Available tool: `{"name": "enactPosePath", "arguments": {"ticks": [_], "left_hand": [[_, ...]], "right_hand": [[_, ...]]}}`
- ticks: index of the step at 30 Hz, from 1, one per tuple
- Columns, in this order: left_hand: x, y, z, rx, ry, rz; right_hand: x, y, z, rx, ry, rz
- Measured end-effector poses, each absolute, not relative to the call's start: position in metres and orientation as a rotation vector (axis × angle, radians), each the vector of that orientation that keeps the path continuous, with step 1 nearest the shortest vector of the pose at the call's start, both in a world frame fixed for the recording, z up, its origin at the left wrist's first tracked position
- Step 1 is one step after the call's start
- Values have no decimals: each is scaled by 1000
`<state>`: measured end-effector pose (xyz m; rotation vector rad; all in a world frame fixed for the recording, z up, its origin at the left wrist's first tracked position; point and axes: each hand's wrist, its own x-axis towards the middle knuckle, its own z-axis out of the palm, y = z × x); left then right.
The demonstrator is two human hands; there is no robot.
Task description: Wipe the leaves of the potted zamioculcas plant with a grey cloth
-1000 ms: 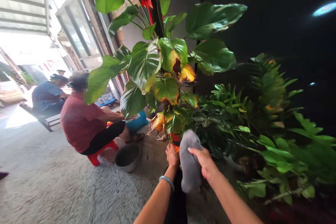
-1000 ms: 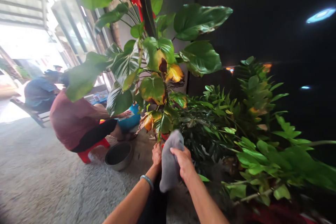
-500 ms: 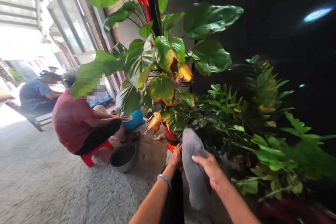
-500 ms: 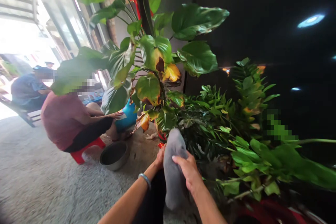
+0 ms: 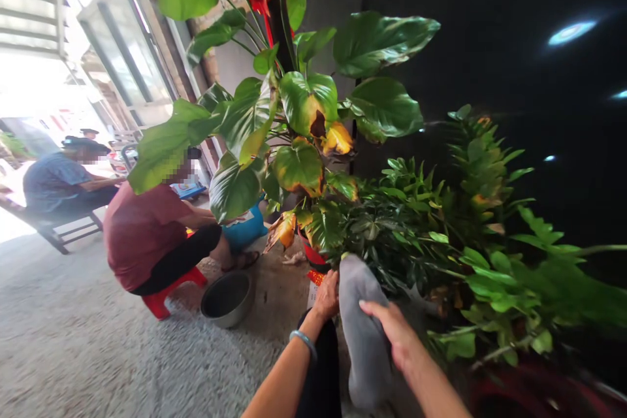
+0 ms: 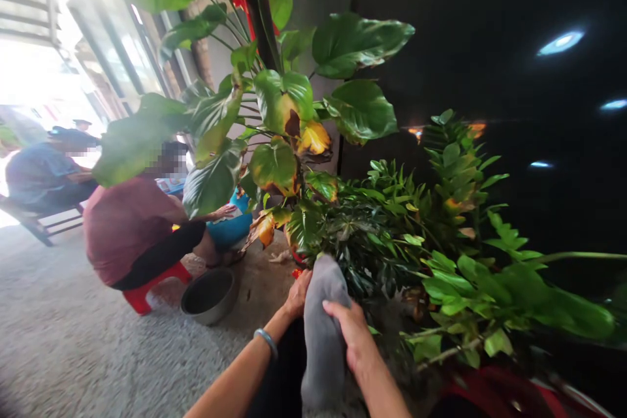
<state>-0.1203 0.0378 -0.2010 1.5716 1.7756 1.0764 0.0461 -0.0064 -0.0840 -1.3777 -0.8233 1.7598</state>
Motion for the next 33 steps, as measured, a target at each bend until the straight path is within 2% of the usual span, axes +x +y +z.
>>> {"name": "enactPosePath", "arguments": {"ticks": [3, 9, 15, 18, 23, 25, 30, 33], "left_hand": [[-124, 37, -204, 1601, 1762, 1092], [-121, 37, -211, 1536, 1883, 1103], [-114, 31, -198, 1617, 1727, 1098], [-114, 30, -194, 1592, 1732, 1037], [-112, 32, -192, 1540, 1734, 1055], [-109, 33, -193, 1528, 1714, 1070], [-108, 33, -194, 1198, 1418, 1111], [-112, 32, -194, 882, 1224, 1158]], "right_hand": [[67, -31, -88, -1397, -776, 1812], [91, -6, -36, -1172, -567, 1612], [73, -18, -77, -1250, -627, 1844], [75, -31, -89, -1271, -598, 1656], [85, 10, -58, -1073, -400, 1236], [83, 22, -54, -1071, -342, 1280], [78, -19, -95, -1337, -269, 1733], [83, -46, -105, -1355, -384, 1609]]}}
